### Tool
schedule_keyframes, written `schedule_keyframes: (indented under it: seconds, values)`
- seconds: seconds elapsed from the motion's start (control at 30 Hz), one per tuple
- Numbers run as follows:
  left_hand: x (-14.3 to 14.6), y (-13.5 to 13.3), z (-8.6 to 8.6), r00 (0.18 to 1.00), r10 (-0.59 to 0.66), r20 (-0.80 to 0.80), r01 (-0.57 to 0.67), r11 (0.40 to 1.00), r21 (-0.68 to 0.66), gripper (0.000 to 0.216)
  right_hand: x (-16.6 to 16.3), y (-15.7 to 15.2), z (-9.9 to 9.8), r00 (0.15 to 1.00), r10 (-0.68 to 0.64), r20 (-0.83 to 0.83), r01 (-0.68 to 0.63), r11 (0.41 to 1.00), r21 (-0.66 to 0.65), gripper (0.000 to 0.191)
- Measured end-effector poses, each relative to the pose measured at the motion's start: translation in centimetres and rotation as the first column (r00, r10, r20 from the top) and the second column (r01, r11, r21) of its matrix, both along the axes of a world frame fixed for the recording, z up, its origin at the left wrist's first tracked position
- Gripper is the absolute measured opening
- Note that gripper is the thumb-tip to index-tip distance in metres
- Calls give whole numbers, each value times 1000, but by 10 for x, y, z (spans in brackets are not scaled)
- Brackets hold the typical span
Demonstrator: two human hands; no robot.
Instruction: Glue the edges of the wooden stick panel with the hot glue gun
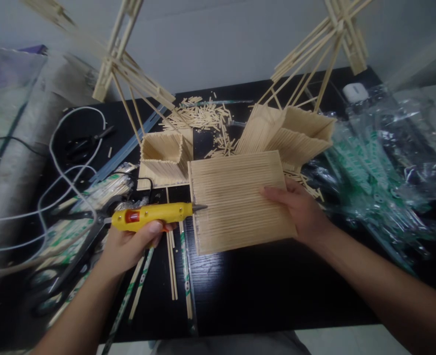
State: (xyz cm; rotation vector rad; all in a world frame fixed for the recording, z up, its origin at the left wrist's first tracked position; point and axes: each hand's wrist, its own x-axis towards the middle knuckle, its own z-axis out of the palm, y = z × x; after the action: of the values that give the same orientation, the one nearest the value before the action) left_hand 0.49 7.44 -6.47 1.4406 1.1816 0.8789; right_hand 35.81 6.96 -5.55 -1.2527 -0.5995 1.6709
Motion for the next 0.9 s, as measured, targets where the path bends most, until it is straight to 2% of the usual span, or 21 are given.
schedule_keyframes:
  seconds: [0.33,0.9]
  values:
    - [4,2,0,996,58,73,-63,995,71,44,0,-1,0,998,48,-29,-47,999,13,31]
    - [7,1,1,984,133,122,-142,988,65,41,-1,-1,3,994,108,1,-108,991,81,34]
